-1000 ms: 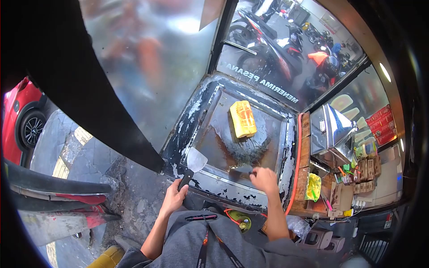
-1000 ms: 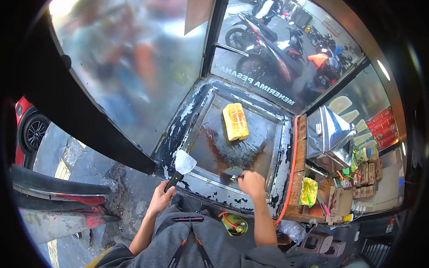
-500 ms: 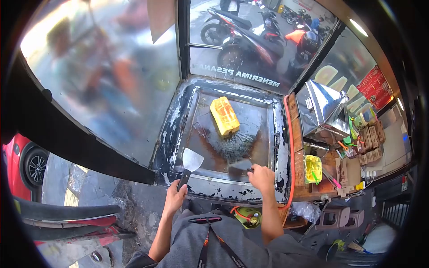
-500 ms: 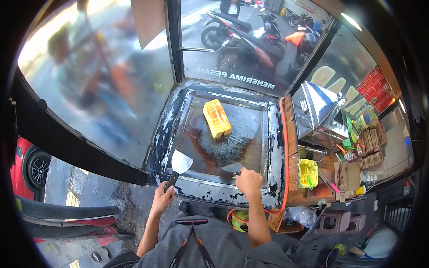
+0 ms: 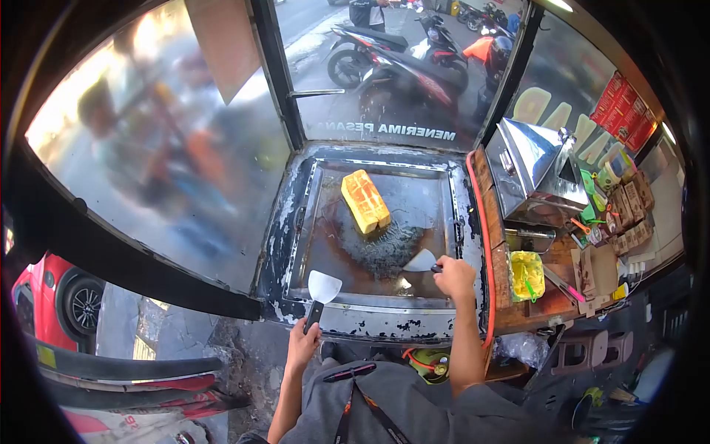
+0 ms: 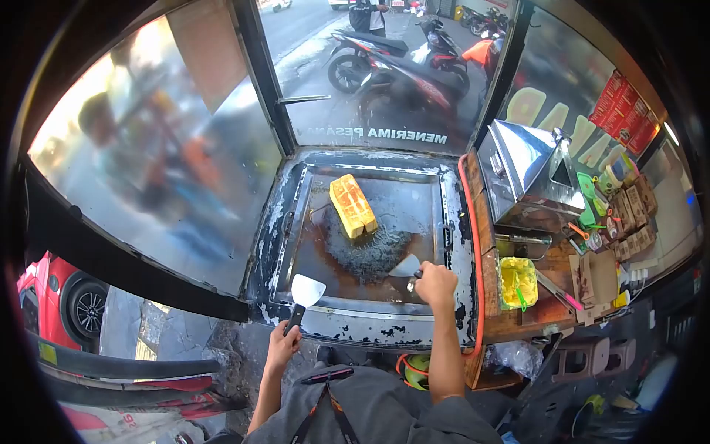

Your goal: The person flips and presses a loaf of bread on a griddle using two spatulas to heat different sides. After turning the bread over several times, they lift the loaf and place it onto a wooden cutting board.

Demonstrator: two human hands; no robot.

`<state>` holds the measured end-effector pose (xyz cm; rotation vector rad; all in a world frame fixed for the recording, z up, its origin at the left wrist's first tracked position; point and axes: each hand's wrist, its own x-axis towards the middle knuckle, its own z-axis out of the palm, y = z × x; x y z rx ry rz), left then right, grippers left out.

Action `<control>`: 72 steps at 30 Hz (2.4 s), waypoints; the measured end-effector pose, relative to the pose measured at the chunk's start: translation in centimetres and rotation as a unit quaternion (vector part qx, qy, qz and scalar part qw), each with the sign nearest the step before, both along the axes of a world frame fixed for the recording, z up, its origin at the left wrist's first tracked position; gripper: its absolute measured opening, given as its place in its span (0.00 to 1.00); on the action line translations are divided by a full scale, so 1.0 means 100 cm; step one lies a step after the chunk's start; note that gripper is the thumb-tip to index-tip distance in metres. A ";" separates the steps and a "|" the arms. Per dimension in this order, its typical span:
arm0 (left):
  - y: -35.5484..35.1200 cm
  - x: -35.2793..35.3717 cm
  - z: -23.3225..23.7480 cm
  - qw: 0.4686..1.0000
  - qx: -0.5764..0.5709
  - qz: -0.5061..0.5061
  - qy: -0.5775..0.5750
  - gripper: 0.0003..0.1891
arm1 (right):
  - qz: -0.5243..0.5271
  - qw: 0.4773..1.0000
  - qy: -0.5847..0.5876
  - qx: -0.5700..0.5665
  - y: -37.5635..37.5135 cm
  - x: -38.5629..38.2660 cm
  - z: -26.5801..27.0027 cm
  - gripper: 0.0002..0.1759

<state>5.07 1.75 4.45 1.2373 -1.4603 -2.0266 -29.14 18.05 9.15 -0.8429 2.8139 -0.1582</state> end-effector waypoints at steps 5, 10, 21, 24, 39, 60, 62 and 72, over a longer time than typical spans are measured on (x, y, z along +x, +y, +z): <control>0.009 -0.009 -0.007 1.000 0.003 0.003 -0.014 0.09 | -0.001 1.000 -0.023 0.001 -0.008 -0.024 -0.010 0.17; -0.005 -0.040 -0.015 1.000 0.024 -0.006 0.006 0.08 | 0.016 0.990 -0.078 -0.115 -0.032 -0.057 -0.047 0.18; -0.100 -0.195 -0.047 0.898 -0.378 -0.084 -0.209 0.16 | -0.146 0.797 -0.379 -0.446 -0.078 -0.086 -0.080 0.19; -0.083 -0.229 -0.031 0.845 -0.451 -0.107 -0.267 0.16 | -0.128 0.775 -0.437 -0.438 -0.095 -0.070 -0.097 0.17; 0.040 -0.140 -0.007 0.926 -0.277 -0.198 -0.165 0.15 | -0.094 0.805 -0.387 -0.440 0.062 -0.027 -0.066 0.18; 0.023 -0.033 -0.010 0.981 -0.115 -0.111 -0.107 0.15 | -0.062 0.932 -0.161 -0.320 0.034 0.033 -0.065 0.20; 0.016 -0.032 -0.016 0.982 -0.126 -0.094 -0.102 0.14 | -0.112 0.869 -0.268 -0.401 0.047 0.016 -0.076 0.19; -0.085 -0.099 -0.049 0.941 -0.295 -0.073 -0.147 0.13 | -0.199 0.734 -0.443 -0.475 -0.013 0.026 -0.066 0.19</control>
